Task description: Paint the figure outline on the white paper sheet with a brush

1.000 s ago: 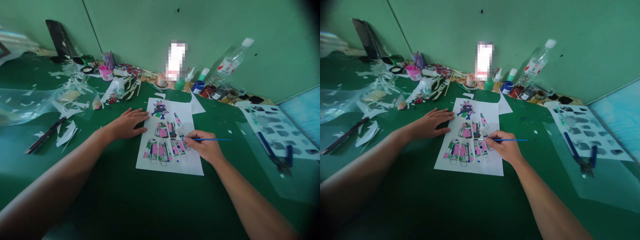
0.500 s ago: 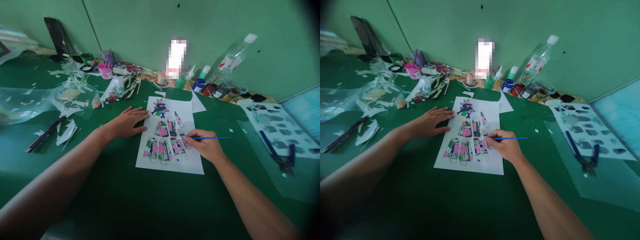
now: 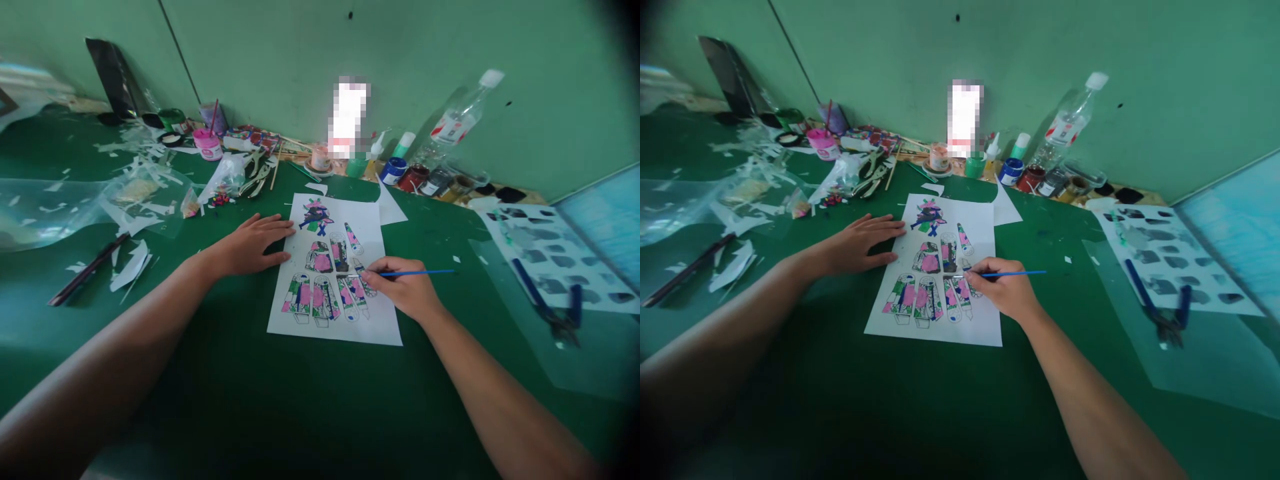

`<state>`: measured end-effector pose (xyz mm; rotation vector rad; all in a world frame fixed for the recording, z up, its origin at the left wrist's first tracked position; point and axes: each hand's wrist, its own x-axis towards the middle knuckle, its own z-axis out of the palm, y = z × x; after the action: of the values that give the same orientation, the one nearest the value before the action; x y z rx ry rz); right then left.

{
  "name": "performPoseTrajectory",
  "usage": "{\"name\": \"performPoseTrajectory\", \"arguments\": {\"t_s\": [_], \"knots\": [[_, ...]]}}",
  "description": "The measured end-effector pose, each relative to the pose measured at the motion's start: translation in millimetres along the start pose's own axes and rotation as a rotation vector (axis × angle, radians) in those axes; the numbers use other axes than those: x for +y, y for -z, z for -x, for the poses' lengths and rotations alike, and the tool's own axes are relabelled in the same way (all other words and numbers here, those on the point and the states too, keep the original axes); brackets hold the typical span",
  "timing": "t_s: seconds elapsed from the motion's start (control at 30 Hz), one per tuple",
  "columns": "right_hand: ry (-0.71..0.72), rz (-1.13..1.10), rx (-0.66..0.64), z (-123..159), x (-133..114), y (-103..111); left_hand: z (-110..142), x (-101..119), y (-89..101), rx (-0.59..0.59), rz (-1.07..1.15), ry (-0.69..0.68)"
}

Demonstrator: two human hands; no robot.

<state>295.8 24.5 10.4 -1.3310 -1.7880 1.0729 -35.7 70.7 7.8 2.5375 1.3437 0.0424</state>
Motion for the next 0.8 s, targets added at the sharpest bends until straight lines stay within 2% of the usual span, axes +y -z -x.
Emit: {"name": "performPoseTrajectory", "arguments": {"t_s": [0.53, 0.8], "knots": [[-0.029, -0.044, 0.018, -0.2, 0.5, 1.4, 0.5, 3.8, 2.8, -0.006, -0.006, 0.006], [-0.01, -0.005, -0.021, -1.1, 0.6, 1.8, 1.6, 4.1, 3.6, -0.013, -0.02, 0.009]]}}
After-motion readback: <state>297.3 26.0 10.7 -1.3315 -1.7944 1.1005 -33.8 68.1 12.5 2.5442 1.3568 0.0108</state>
